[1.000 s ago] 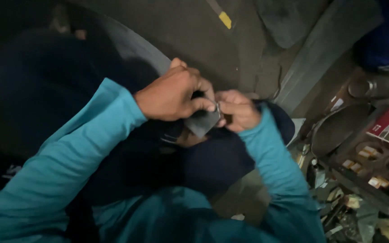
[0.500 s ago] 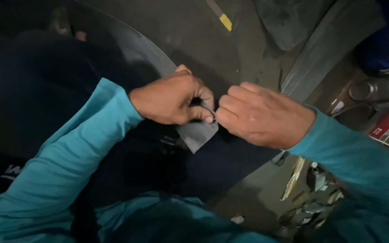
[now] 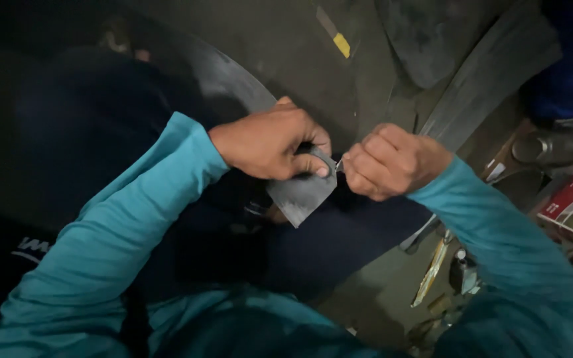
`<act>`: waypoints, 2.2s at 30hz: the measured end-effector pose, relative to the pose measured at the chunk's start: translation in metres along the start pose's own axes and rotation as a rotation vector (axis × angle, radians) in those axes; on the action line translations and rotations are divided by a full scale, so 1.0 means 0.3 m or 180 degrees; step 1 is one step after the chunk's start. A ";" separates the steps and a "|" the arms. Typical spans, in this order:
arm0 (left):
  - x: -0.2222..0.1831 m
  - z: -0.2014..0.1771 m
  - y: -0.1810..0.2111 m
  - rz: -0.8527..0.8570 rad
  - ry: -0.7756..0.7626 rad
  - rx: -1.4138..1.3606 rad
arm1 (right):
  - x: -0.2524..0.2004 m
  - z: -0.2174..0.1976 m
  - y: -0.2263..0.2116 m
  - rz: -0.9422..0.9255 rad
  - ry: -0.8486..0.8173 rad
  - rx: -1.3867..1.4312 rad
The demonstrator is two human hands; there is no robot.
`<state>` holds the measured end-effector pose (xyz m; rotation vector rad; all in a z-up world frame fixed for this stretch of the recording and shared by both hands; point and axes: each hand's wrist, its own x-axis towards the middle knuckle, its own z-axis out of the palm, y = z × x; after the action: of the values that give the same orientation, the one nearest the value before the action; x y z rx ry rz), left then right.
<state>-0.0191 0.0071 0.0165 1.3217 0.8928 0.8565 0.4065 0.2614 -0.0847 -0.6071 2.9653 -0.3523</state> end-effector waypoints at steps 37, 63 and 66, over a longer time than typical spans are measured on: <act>0.057 0.228 -0.056 -0.0055 0.1285 0.1570 | 0.698 -0.046 -0.042 0.4812 0.2768 0.5597; -0.010 0.576 -0.151 -0.0462 0.2245 0.3145 | 0.686 -0.122 -0.647 0.4686 0.3611 0.3941; 0.008 0.582 -0.151 -0.0526 0.2262 0.3184 | 0.715 -0.168 -0.671 0.4461 0.2160 0.1379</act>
<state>0.1408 -0.0672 -0.0220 1.7492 2.1474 0.7676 0.2787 0.0066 0.0034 1.7990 2.7478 -1.0424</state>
